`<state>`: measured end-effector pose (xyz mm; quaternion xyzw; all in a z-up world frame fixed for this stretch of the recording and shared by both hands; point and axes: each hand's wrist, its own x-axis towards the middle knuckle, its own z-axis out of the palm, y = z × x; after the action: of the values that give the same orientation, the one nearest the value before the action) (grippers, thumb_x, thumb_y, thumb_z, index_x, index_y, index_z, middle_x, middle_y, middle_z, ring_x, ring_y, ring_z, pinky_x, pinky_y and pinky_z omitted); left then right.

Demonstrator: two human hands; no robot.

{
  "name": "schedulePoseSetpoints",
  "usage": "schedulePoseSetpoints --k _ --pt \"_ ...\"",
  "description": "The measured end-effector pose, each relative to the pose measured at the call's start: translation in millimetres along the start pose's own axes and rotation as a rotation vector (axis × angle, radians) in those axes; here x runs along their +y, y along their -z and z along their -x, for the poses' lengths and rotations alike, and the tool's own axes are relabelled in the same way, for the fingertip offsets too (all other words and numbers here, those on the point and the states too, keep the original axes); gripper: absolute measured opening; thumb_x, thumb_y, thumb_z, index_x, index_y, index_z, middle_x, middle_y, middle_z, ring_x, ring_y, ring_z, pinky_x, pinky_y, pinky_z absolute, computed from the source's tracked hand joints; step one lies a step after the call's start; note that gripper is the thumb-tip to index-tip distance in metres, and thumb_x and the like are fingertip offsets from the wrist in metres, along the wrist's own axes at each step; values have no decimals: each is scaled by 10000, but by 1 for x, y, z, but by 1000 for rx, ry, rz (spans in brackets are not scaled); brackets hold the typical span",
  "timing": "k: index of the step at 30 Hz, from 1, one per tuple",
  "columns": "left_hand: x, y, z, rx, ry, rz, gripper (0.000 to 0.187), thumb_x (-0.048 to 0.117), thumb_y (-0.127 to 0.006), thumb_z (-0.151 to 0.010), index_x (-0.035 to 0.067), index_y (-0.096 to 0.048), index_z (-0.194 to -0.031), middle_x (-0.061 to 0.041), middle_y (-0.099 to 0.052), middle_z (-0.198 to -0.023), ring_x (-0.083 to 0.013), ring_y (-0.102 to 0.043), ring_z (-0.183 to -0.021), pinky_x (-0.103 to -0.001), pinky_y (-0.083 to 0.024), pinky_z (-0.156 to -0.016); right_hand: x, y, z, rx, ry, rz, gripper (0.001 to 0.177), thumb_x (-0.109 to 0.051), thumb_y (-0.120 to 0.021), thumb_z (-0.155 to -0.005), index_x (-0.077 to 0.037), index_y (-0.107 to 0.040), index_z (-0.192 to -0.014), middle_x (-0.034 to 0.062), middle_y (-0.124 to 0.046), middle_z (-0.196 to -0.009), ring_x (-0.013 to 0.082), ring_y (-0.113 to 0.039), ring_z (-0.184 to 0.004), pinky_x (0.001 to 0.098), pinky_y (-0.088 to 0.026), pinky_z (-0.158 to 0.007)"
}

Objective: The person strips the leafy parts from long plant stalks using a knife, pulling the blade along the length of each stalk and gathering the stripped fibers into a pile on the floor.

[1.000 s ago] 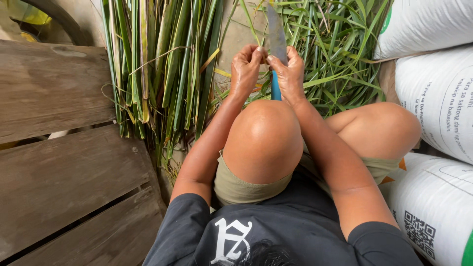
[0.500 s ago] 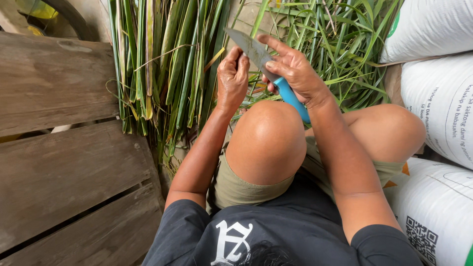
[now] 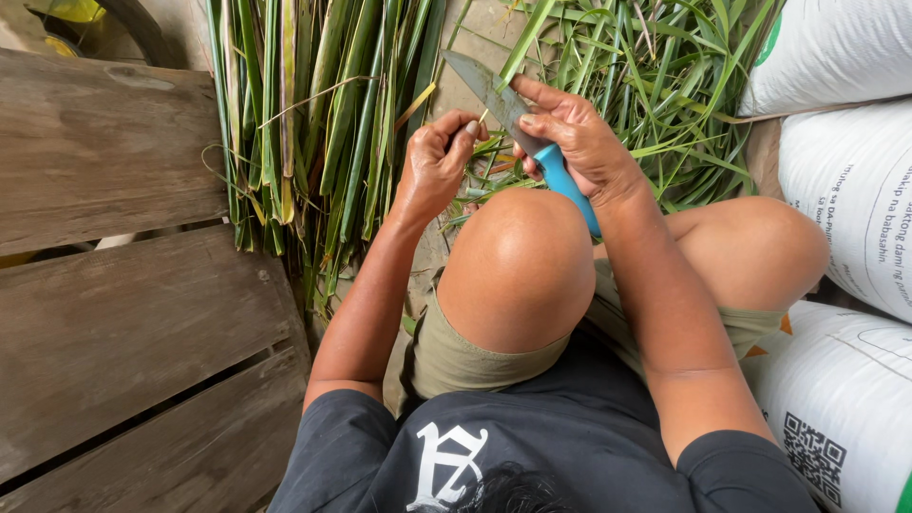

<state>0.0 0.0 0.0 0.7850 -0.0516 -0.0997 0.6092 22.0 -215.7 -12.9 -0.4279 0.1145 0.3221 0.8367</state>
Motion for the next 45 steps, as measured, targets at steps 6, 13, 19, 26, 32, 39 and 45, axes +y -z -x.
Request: schedulePoseSetpoints --k 6,13,19,26,32,39,45 --pt "-1 9 9 -67 83 96 226 216 -515 -1077 115 -681 -960 54 -507 -736 -63 -389 -641 -251 -328 -590 0 -1 -4 32 -21 -8 649 -46 -674 -927 -49 -496 -1552 52 -630 -785 166 -691 -699 247 -539 -472" --pt "-7 23 17 -143 157 119 235 242 -509 -1074 123 -678 -963 66 -481 -731 -57 -372 -646 -239 -320 -607 -12 13 -10 67 -64 -78 581 -13 -667 -939 -117 -580 -1504 93 -672 -835 180 -703 -718 255 -554 -502" --pt "-12 41 31 -236 226 113 249 295 -511 -1081 140 -676 -977 92 -330 -649 -37 -241 -558 -242 -210 -520 -32 35 -14 139 -16 -143 599 -14 -705 -911 -133 -588 -1486 141 -673 -861 203 -668 -691 278 -550 -509" --pt "-24 70 51 -376 308 199 241 304 -512 -1085 150 -652 -965 104 -384 -660 -15 -262 -565 -208 -184 -516 -43 66 -23 131 91 12 499 -110 -626 -1013 -218 -602 -1500 101 -661 -799 162 -600 -591 304 -491 -521" --pt "-28 96 73 -445 433 240 236 308 -511 -1093 166 -661 -980 122 -348 -640 -12 -240 -513 -206 -155 -465 -48 79 -25 178 129 23 276 -111 -627 -1001 -151 -641 -1274 106 -658 -798 173 -599 -592 307 -461 -501" --pt "-56 115 94 -483 477 306 275 313 -527 -1085 100 -642 -954 106 -301 -592 -21 -223 -516 -212 -172 -490 -52 93 -24 219 140 44 36 -136 -613 -1009 -122 -593 -982 85 -637 -825 165 -569 -619 306 -448 -516" --pt "-63 125 102 -504 566 308 280 319 -547 -1075 100 -663 -944 102 -331 -616 -26 -253 -541 -214 -210 -504 -52 113 -22 284 144 52 129 -149 -624 -999 -109 -592 -881 93 -642 -825 172 -574 -632 318 -463 -544"
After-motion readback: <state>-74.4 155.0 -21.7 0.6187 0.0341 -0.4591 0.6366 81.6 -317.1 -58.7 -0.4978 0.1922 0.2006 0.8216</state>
